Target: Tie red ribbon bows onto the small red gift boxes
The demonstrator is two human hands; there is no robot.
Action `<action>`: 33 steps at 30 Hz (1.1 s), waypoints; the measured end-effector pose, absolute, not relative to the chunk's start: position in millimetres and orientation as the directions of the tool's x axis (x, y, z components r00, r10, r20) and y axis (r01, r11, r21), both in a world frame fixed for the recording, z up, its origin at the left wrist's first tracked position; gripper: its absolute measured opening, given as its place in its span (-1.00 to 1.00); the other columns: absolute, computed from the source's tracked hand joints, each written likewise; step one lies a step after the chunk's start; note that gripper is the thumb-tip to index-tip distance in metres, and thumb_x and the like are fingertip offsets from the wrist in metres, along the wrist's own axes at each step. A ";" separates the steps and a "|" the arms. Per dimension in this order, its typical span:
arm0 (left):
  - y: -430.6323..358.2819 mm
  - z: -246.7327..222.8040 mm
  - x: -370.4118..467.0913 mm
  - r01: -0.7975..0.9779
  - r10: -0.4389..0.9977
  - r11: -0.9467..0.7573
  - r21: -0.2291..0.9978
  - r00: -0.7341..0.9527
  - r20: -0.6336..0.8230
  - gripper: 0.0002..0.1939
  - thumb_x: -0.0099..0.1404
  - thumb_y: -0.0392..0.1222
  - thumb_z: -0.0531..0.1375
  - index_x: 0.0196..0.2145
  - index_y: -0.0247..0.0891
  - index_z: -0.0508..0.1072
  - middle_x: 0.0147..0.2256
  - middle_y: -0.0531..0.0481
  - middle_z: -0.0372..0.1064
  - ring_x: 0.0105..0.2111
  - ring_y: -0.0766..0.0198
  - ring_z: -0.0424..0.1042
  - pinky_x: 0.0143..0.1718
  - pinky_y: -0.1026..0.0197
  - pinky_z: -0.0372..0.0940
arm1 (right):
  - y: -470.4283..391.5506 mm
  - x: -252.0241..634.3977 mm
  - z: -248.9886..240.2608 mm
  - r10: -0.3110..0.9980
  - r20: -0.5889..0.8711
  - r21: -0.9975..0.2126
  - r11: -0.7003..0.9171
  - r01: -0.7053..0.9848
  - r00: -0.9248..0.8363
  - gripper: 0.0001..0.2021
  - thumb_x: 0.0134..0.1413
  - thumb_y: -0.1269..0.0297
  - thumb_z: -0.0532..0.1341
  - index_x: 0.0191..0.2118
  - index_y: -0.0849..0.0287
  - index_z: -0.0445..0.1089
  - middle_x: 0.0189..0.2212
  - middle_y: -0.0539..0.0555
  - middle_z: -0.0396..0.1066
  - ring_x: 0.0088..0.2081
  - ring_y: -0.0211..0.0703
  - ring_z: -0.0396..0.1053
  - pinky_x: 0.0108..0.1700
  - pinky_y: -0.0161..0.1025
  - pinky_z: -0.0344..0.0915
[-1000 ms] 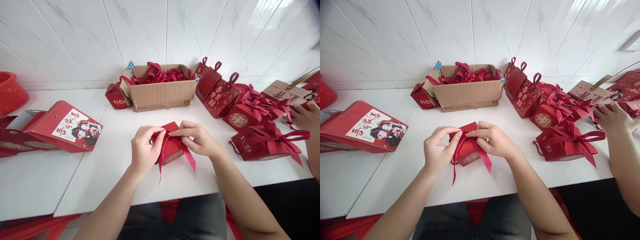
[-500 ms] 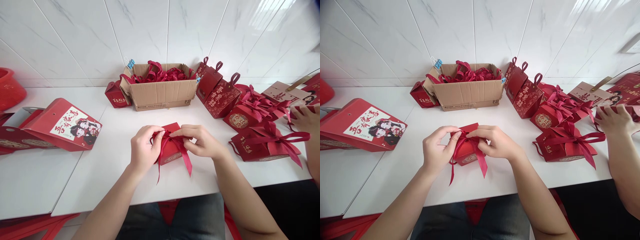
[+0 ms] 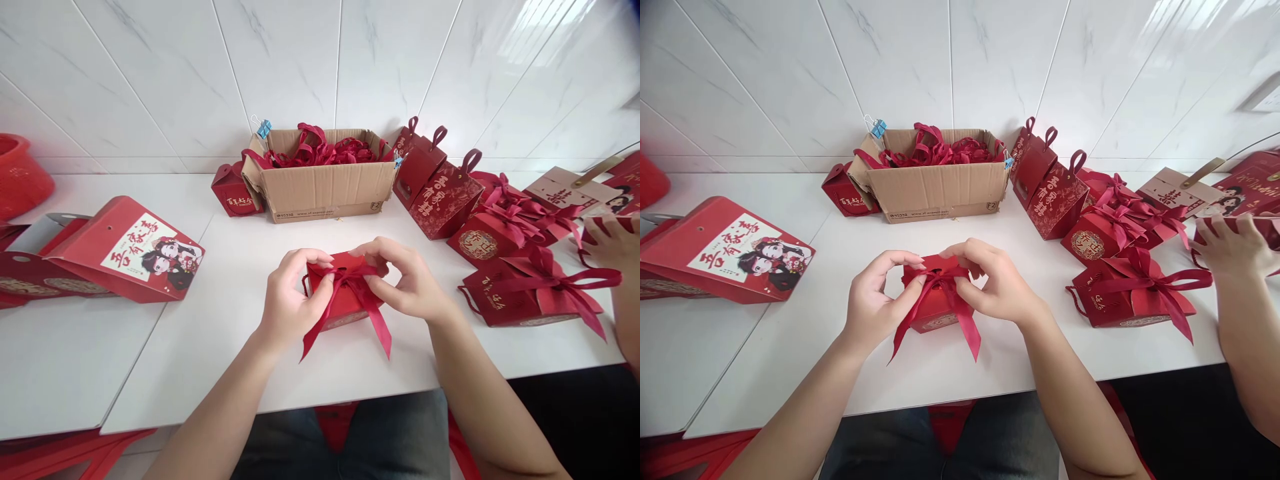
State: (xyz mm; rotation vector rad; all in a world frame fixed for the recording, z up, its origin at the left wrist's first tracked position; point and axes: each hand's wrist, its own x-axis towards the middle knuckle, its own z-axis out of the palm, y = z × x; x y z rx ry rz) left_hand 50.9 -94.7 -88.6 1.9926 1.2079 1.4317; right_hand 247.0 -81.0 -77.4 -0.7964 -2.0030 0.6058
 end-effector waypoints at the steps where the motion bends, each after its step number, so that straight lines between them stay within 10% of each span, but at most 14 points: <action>1: -94.8 -88.4 51.1 0.411 0.822 -0.547 0.729 0.100 0.561 -0.81 0.15 -0.42 0.19 -0.26 -0.23 0.40 -0.29 0.03 0.43 -0.26 0.32 0.44 -0.17 0.26 0.36 | -81.5 246.4 -77.3 0.741 0.533 -0.684 0.661 0.308 -0.408 -0.64 -0.09 0.61 0.09 -0.13 0.20 0.36 -0.36 0.00 0.36 -0.44 -0.34 0.20 -0.40 -0.32 0.22; 33: -91.8 -92.6 45.8 0.471 0.782 -0.547 0.692 -0.008 0.623 -0.91 0.20 -0.40 0.21 -0.38 -0.25 0.42 -0.37 0.05 0.47 -0.31 0.34 0.50 -0.26 0.32 0.39 | -82.0 256.8 -73.9 0.752 0.322 -0.846 0.501 0.181 -0.575 -0.87 0.13 0.51 0.13 -0.20 0.19 0.26 -0.44 -0.01 0.30 -0.43 -0.33 0.23 -0.37 -0.33 0.22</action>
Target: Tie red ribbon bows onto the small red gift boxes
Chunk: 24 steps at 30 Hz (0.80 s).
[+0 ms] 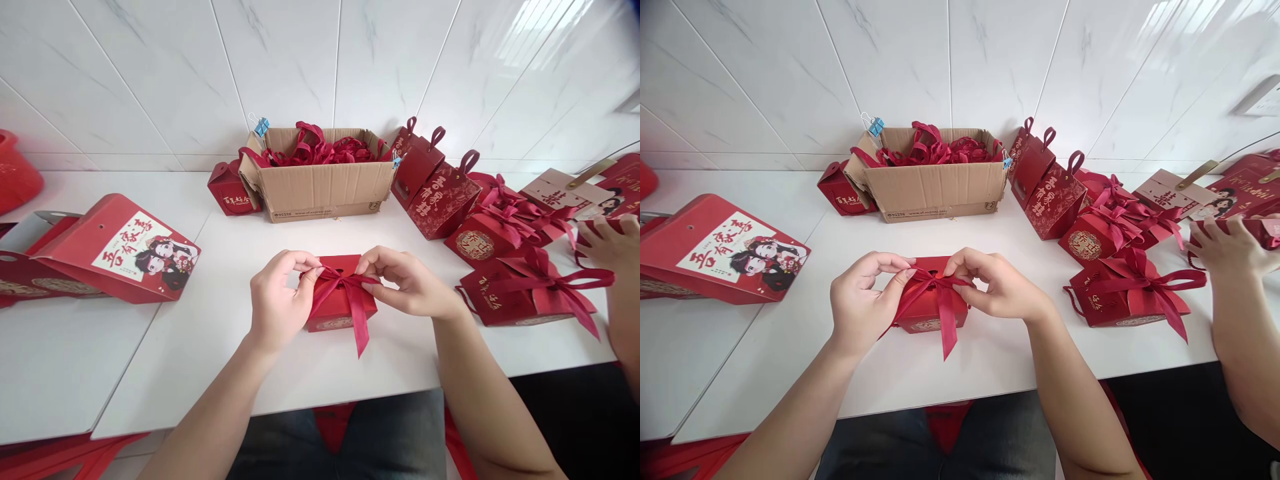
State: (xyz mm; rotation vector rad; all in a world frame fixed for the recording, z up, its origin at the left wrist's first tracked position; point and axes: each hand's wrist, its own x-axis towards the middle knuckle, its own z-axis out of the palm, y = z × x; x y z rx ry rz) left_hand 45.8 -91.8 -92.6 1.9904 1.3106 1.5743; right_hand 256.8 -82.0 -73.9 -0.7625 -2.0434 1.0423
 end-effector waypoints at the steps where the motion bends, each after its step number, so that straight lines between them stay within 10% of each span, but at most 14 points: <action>1: -91.6 -92.7 45.7 0.469 0.788 -0.539 0.700 -0.014 0.616 -0.92 0.20 -0.39 0.21 -0.38 -0.25 0.42 -0.37 0.05 0.48 -0.31 0.34 0.50 -0.26 0.31 0.39 | -81.6 257.1 -73.7 0.750 0.321 -0.849 0.499 0.176 -0.578 -0.87 0.13 0.51 0.13 -0.20 0.19 0.26 -0.44 -0.02 0.30 -0.43 -0.33 0.24 -0.37 -0.33 0.22; 24: -92.5 -79.9 37.2 0.311 0.924 -0.346 0.885 -0.054 0.380 -0.84 0.08 -0.32 0.29 -0.31 -0.22 0.50 -0.35 0.02 0.49 -0.32 0.28 0.48 -0.09 0.16 0.42 | -82.9 248.5 -79.4 0.762 0.412 -0.813 0.555 0.175 -0.499 -0.67 -0.11 0.61 0.04 -0.19 0.18 0.30 -0.51 -0.09 0.11 -0.48 -0.34 0.07 -0.44 -0.34 0.14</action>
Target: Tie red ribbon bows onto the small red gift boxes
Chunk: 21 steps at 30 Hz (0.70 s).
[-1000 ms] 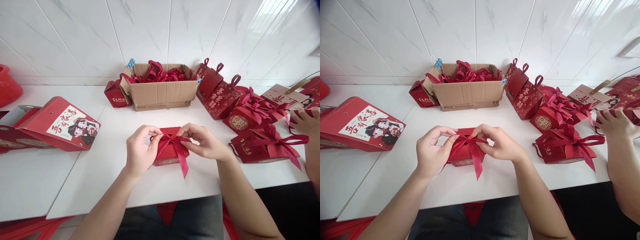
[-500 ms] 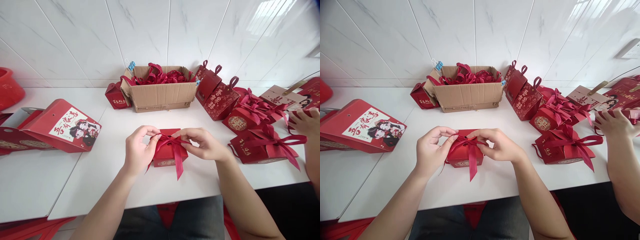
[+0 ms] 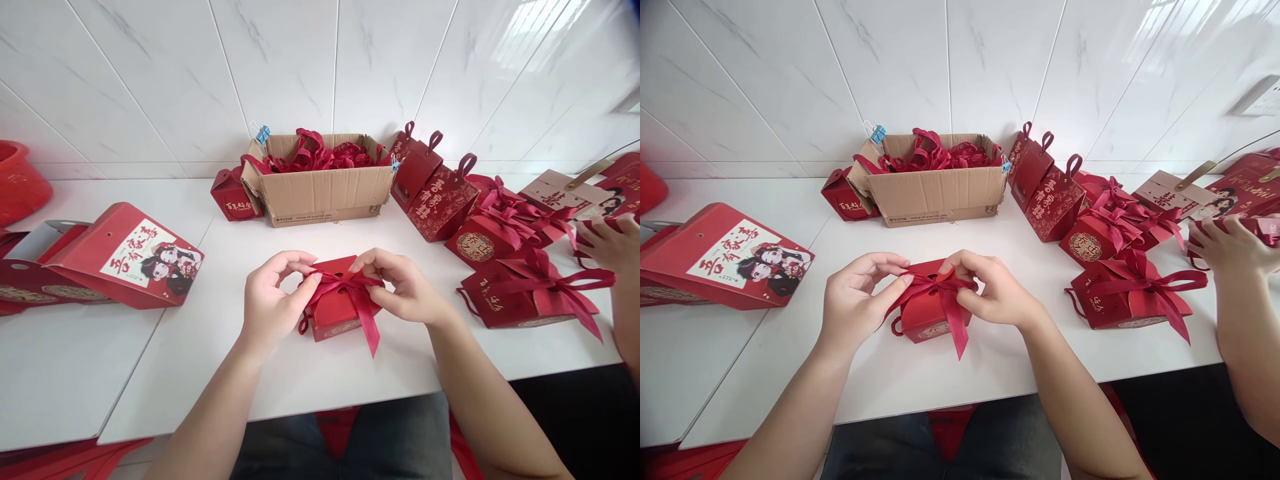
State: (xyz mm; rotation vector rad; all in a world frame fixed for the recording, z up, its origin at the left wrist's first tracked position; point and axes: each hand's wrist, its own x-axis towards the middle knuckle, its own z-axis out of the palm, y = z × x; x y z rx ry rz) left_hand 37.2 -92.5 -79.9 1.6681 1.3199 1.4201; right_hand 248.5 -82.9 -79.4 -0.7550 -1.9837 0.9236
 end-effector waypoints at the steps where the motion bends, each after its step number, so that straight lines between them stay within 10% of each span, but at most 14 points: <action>1: -92.9 -81.0 37.4 0.322 0.917 -0.356 0.877 -0.061 0.395 -0.85 0.08 -0.32 0.29 -0.32 -0.22 0.50 -0.34 0.02 0.50 -0.32 0.28 0.48 -0.11 0.17 0.42 | -83.0 248.8 -79.5 0.765 0.410 -0.814 0.553 0.180 -0.497 -0.67 -0.11 0.61 0.05 -0.20 0.17 0.29 -0.51 -0.10 0.10 -0.48 -0.34 0.07 -0.44 -0.35 0.14; 21: -93.8 -85.4 42.8 0.327 0.886 -0.361 0.873 -0.171 0.431 -0.90 0.09 -0.31 0.29 -0.37 -0.24 0.51 -0.38 0.02 0.52 -0.33 0.23 0.53 -0.16 0.15 0.47 | -83.0 252.4 -77.8 0.741 0.383 -0.785 0.576 0.228 -0.552 -0.60 -0.15 0.63 0.05 -0.14 0.20 0.36 -0.55 -0.11 0.10 -0.51 -0.35 0.08 -0.48 -0.38 0.11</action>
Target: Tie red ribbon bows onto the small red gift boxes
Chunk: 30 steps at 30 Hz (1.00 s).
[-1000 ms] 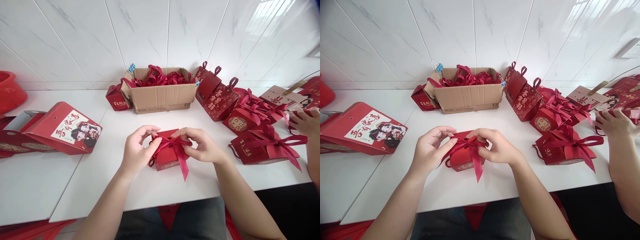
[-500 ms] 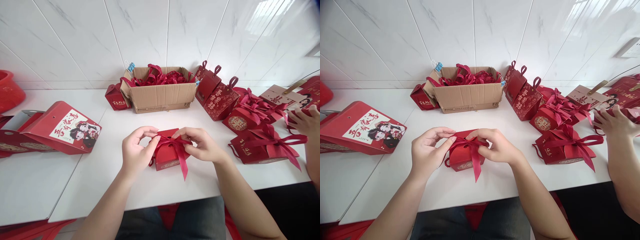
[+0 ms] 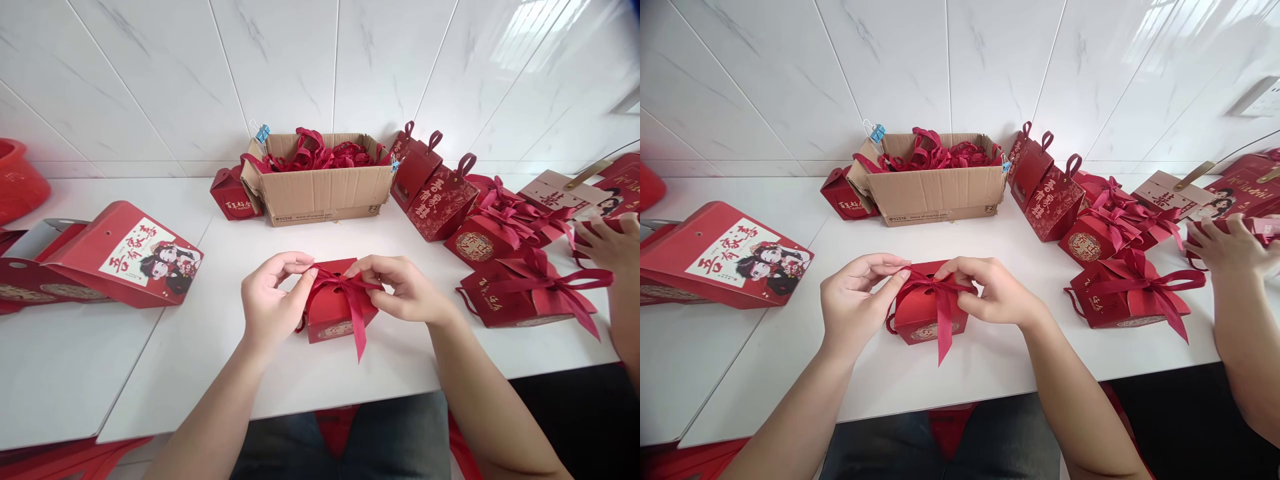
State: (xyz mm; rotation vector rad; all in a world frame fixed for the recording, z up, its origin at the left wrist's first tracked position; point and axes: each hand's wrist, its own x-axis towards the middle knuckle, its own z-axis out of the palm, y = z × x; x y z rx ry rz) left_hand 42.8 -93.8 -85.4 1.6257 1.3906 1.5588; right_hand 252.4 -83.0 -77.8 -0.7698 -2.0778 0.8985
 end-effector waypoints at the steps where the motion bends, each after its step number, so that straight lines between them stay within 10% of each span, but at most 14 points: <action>1: -93.7 -85.5 42.8 0.322 0.887 -0.360 0.875 -0.173 0.429 -0.90 0.09 -0.32 0.29 -0.37 -0.25 0.51 -0.38 0.02 0.52 -0.32 0.23 0.53 -0.16 0.15 0.47 | -82.8 252.5 -78.1 0.742 0.380 -0.789 0.571 0.225 -0.553 -0.60 -0.14 0.63 0.05 -0.14 0.20 0.36 -0.55 -0.11 0.11 -0.50 -0.35 0.09 -0.48 -0.38 0.11; 30: -95.0 -82.7 42.2 0.297 0.908 -0.319 0.900 -0.176 0.380 -0.87 0.06 -0.31 0.33 -0.37 -0.23 0.52 -0.44 0.05 0.52 -0.32 0.22 0.55 -0.18 0.18 0.46 | -86.0 247.4 -75.8 0.637 0.407 -0.654 0.704 0.278 -0.655 -0.40 -0.15 0.60 -0.02 0.06 0.18 0.39 -0.47 0.02 0.35 -0.48 -0.28 0.20 -0.42 -0.30 0.22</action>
